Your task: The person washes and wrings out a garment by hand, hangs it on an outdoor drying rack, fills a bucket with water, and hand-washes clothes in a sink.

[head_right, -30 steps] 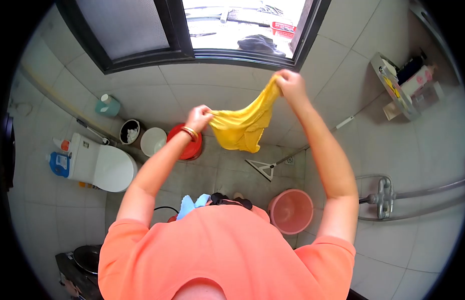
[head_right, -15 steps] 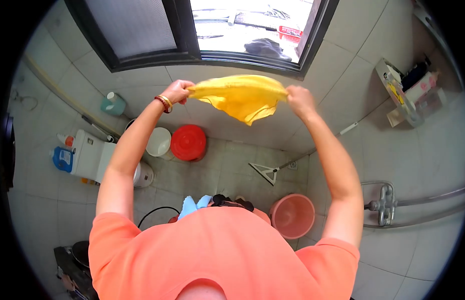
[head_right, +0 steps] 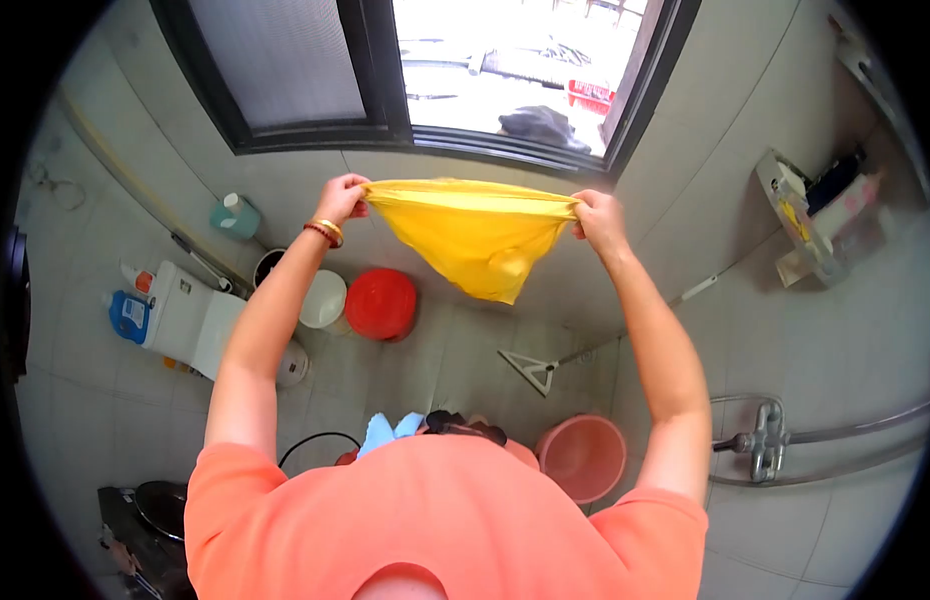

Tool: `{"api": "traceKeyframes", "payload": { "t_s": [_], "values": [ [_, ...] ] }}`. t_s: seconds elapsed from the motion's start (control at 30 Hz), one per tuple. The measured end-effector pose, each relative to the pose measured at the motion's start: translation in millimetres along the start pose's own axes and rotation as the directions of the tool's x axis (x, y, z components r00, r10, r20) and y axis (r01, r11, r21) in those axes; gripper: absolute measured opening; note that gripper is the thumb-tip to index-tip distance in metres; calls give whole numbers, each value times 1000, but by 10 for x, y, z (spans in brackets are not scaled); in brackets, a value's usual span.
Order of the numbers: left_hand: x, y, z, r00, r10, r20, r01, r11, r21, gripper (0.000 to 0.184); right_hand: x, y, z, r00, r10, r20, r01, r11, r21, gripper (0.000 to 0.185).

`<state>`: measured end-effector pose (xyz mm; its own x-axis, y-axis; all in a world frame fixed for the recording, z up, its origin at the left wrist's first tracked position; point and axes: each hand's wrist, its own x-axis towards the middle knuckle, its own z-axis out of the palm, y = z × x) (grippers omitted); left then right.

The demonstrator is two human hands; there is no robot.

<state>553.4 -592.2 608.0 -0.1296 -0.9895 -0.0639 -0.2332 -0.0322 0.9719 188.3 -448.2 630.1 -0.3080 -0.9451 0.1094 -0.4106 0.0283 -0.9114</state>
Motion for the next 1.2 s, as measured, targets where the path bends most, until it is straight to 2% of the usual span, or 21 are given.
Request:
{"api": "traceKeyframes", "payload": {
  "t_s": [0.03, 0.07, 0.13, 0.23, 0.3, 0.33, 0.37, 0.4, 0.43, 0.47, 0.57, 0.6, 0.7, 0.73, 0.8, 0.83, 0.9, 0.97, 1.03, 1.13, 1.2],
  "values": [
    [10, -51, -8, 1000, -10, 13, 12, 983, -183, 14, 9, -24, -12, 999, -26, -34, 29, 995, 91, 17],
    [34, -88, -8, 1000, -4, 28, 14, 931, -364, 15, 59, 100, 26, 999, -53, 7, 53, 998, 23, 17],
    [116, -106, 16, 999, 4, -44, -25, 872, -490, 15, 79, 129, 94, 993, -87, 80, 95, 990, -101, 15],
    [178, -11, -1, 995, 9, -101, -59, 859, -508, 15, 11, -34, 142, 968, -248, 44, 252, 938, -240, 17],
    [112, 82, 52, 982, -11, -186, -87, 857, -508, 16, 40, 62, 248, 874, -486, -13, 458, 832, -313, 18],
    [95, 96, 73, 975, 2, -224, -108, 881, -460, 15, -25, 43, 330, 812, -577, 93, 561, 725, -399, 18],
    [142, 72, 51, 952, 126, -280, -199, 947, -253, 14, -54, 8, 382, 739, -642, 203, 650, 601, -465, 19],
    [142, 8, 0, 842, 399, -364, -343, 915, 211, 14, -18, -45, 357, 840, -534, 94, 524, 755, -394, 19],
    [-9, 121, -25, 691, 653, -311, -360, 684, 634, 14, 15, -90, 327, 918, -396, 3, 378, 876, -298, 20],
    [-26, 100, -70, 680, 679, -276, -382, 649, 658, 15, 32, -100, 311, 971, -230, -63, 215, 959, -185, 20],
    [-171, 189, -207, 692, 659, -296, -323, 649, 689, 18, 9, 7, 405, 857, -460, 231, 515, 765, -388, 20],
    [-171, 177, -285, 662, 694, -283, -350, 620, 702, 20, -40, -67, 409, 900, -360, 246, 433, 803, -409, 20],
    [-188, 91, -534, 747, 627, -219, -293, 607, 739, 21, 313, 55, 439, 958, -272, 93, 285, 940, -186, 19],
    [-103, -38, -668, 702, 694, -160, -321, 509, 798, 22, 361, 93, 510, 926, -331, 182, 374, 869, -322, 19],
    [-212, 164, -779, 898, 319, -304, -203, 911, 359, 22, 344, -97, 634, 867, -213, 451, 326, 927, -188, 19],
    [-252, 261, -845, 955, 105, -276, -82, 992, 92, 22, 338, -214, 694, 818, -148, 556, 269, 952, -143, 20],
    [-278, 355, -957, 965, -60, -257, -37, 934, -355, 21, 434, -394, 858, 749, -115, 653, 209, 976, -68, 20],
    [-249, 282, -1183, 979, 26, -201, -132, 835, -534, 21, 549, -530, 979, 677, -92, 730, 181, 982, -45, 21],
    [-255, 327, -1342, 960, 88, -266, -215, 840, -498, 21, 770, -739, 1017, 615, -87, 784, 205, 977, -52, 23],
    [-319, 451, -1548, 952, 119, -281, -203, 935, -292, 17, 1183, -1203, 815, 773, -181, 608, 324, 936, -133, 24],
    [-322, 456, -1732, 946, 157, -283, -197, 973, -119, 14, 1582, -1406, 627, 885, -195, 423, 246, 967, -69, 29]
  ]
}}
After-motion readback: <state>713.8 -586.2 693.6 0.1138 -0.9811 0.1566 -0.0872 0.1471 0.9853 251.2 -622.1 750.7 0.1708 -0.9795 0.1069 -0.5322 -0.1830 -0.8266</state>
